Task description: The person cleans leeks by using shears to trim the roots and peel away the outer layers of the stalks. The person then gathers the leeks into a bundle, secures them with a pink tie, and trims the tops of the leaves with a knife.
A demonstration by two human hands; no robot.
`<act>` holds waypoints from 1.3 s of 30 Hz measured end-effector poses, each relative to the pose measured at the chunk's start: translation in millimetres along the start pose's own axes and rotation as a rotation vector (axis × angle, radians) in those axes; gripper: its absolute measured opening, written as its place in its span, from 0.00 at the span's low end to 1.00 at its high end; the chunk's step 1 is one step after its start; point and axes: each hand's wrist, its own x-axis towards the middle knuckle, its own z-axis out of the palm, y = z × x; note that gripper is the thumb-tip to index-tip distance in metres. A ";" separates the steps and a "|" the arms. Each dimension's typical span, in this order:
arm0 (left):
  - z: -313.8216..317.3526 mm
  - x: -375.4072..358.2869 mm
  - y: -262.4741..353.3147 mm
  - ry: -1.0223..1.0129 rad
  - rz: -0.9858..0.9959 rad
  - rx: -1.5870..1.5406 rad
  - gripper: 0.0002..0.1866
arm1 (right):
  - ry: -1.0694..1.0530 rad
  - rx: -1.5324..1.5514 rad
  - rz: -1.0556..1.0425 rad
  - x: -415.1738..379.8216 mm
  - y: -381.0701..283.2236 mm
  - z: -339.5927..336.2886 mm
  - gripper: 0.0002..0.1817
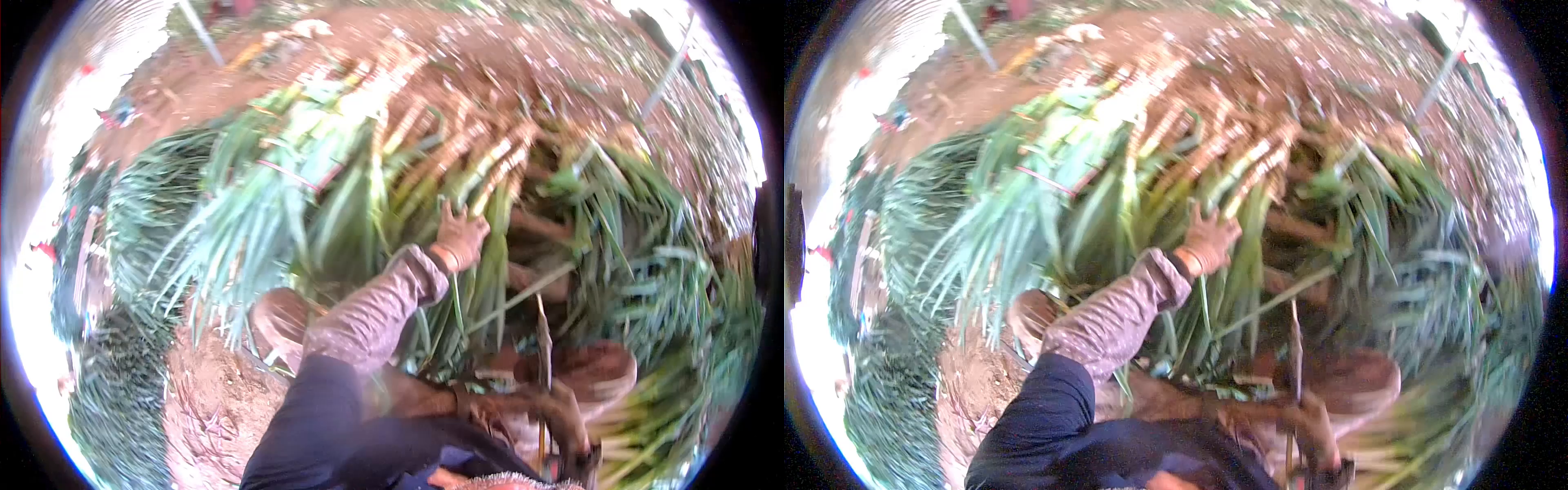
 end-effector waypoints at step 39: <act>-84.1 -164.8 -80.6 0.764 -0.231 -2.277 0.14 | 0.561 -1.492 -0.173 -2.5 -37.7 -117.8 0.21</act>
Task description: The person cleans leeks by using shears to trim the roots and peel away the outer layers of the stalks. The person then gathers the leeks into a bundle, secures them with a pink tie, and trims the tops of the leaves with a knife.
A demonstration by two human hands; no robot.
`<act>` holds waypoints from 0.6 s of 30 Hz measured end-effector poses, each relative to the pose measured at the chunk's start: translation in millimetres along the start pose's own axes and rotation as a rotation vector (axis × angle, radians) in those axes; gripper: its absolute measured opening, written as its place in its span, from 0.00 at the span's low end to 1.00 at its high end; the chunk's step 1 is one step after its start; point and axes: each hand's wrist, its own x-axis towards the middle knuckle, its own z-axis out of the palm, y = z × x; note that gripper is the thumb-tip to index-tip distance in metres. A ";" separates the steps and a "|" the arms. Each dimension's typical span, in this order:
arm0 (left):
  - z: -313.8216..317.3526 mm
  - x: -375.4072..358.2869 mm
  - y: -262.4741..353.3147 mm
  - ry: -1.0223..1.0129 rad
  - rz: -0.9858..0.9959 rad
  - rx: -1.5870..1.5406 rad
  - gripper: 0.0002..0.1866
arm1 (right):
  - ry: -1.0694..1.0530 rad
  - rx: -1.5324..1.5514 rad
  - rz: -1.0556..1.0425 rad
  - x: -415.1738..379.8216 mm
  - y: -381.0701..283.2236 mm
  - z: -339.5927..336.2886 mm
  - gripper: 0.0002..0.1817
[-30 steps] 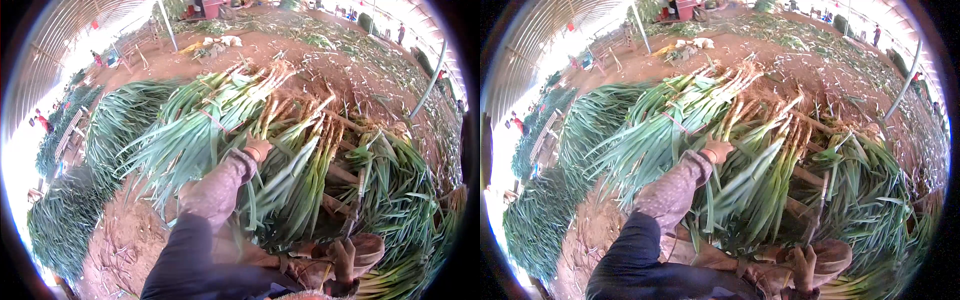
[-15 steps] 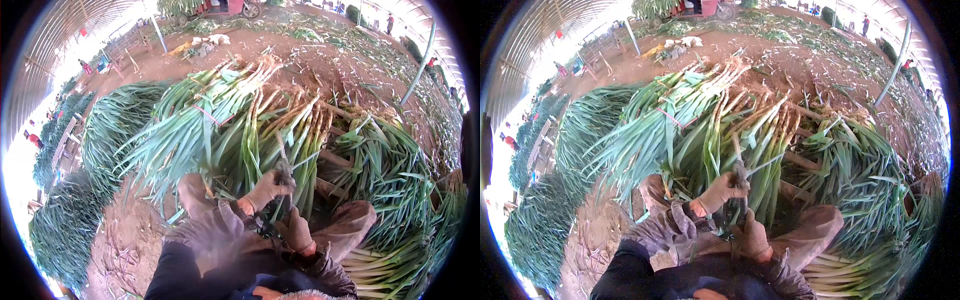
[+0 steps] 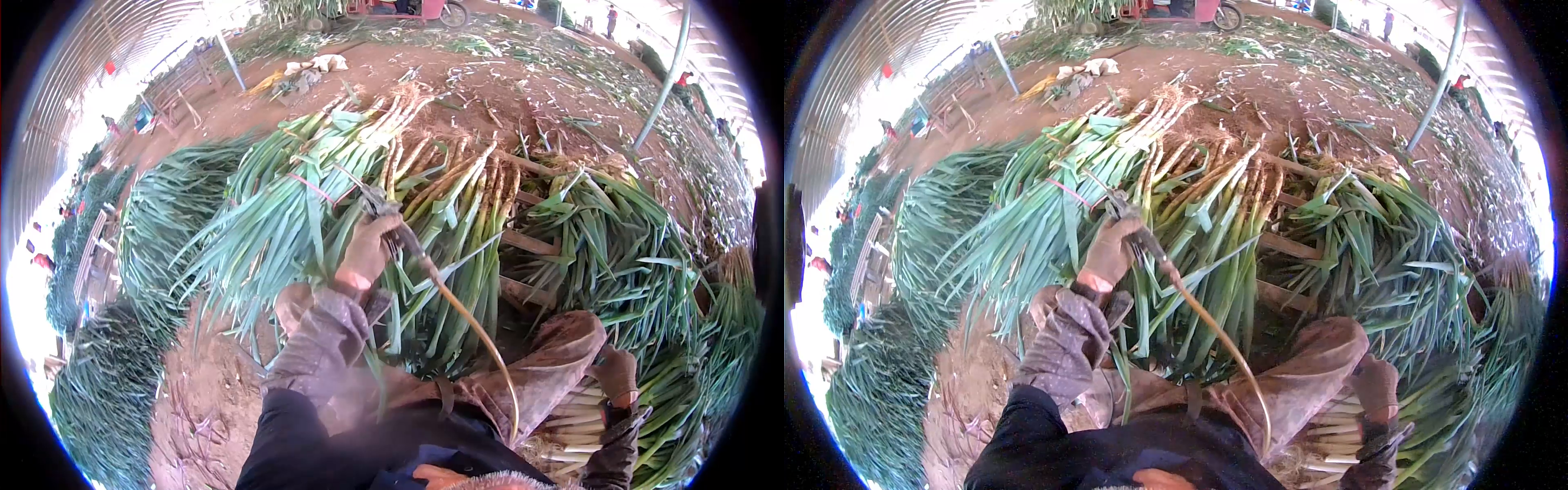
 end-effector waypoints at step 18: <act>72.4 -75.3 -122.1 -0.701 -0.430 0.153 0.34 | -0.124 1.776 -0.559 20.1 -216.2 47.9 0.60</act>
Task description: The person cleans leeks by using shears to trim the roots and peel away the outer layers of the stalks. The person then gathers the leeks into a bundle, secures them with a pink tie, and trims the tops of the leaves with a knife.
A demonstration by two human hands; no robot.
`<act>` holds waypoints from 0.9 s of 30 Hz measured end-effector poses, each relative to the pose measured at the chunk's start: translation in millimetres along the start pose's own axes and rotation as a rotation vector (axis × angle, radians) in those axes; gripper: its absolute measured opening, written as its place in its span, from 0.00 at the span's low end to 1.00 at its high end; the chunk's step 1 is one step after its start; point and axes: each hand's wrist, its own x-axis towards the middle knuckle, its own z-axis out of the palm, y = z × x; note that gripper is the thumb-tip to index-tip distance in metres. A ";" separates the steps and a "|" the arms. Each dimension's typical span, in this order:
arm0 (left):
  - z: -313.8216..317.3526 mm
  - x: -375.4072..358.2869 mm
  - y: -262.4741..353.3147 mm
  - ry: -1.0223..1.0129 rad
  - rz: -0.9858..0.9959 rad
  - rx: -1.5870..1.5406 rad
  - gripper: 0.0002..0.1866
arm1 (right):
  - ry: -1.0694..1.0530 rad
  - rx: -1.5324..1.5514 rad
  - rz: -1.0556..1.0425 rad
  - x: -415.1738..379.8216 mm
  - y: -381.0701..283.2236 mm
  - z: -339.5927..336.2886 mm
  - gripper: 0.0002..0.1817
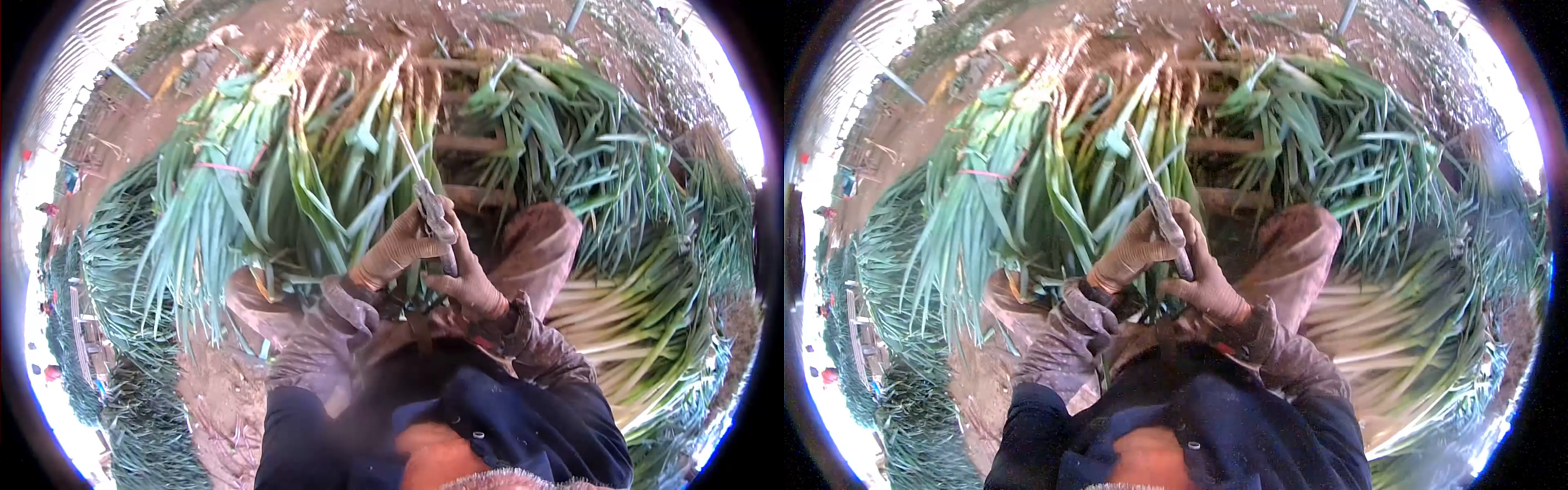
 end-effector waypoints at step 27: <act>-85.8 159.0 -83.7 0.541 -0.197 1.980 0.28 | 0.261 -0.628 0.326 45.1 32.4 -85.3 0.27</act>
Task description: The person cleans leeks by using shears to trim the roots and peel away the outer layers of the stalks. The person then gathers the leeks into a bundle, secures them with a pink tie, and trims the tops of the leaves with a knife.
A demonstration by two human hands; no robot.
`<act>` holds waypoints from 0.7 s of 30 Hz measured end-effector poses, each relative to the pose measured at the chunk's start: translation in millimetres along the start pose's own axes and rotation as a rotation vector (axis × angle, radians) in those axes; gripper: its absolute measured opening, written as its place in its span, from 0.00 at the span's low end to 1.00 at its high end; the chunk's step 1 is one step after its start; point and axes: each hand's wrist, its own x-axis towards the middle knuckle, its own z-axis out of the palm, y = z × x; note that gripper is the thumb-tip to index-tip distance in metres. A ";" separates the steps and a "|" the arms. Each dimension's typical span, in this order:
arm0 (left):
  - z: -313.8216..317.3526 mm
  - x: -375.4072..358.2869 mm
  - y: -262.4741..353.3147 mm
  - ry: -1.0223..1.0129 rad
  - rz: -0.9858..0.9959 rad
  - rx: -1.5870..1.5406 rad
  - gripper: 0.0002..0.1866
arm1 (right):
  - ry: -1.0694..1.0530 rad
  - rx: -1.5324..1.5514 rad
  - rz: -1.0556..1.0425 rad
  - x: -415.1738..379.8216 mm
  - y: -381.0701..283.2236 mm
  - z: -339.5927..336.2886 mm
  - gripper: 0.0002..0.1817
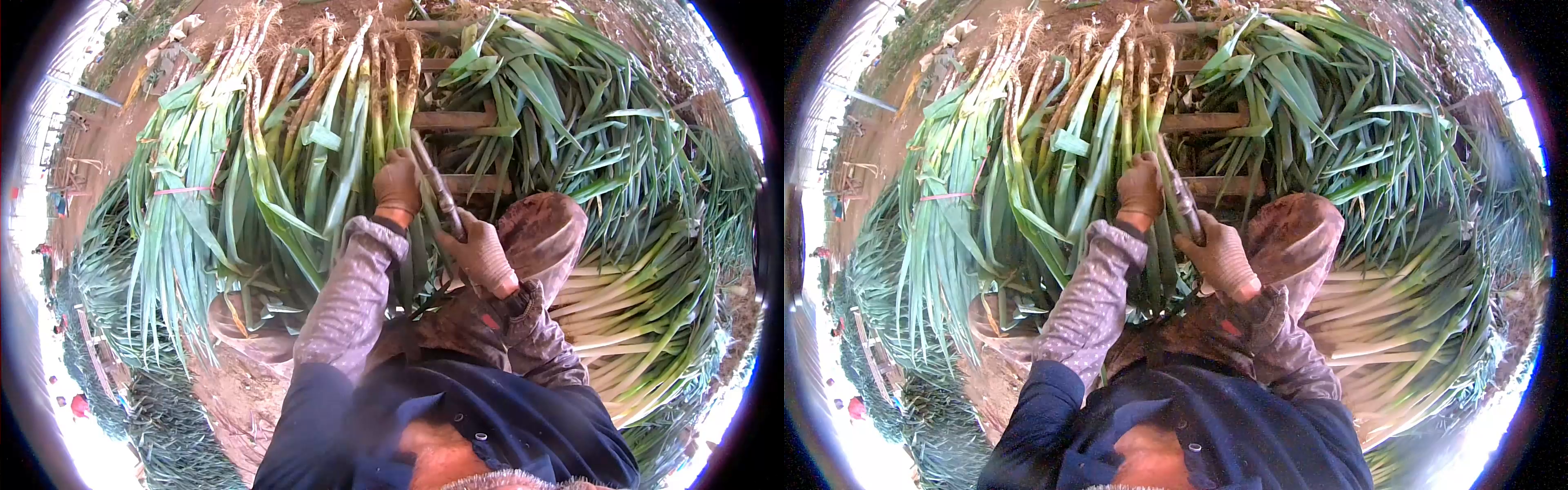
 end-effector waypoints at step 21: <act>0.0 -92.1 2.5 0.014 0.023 -0.059 0.13 | 0.144 -0.157 -0.096 44.4 7.4 24.0 0.16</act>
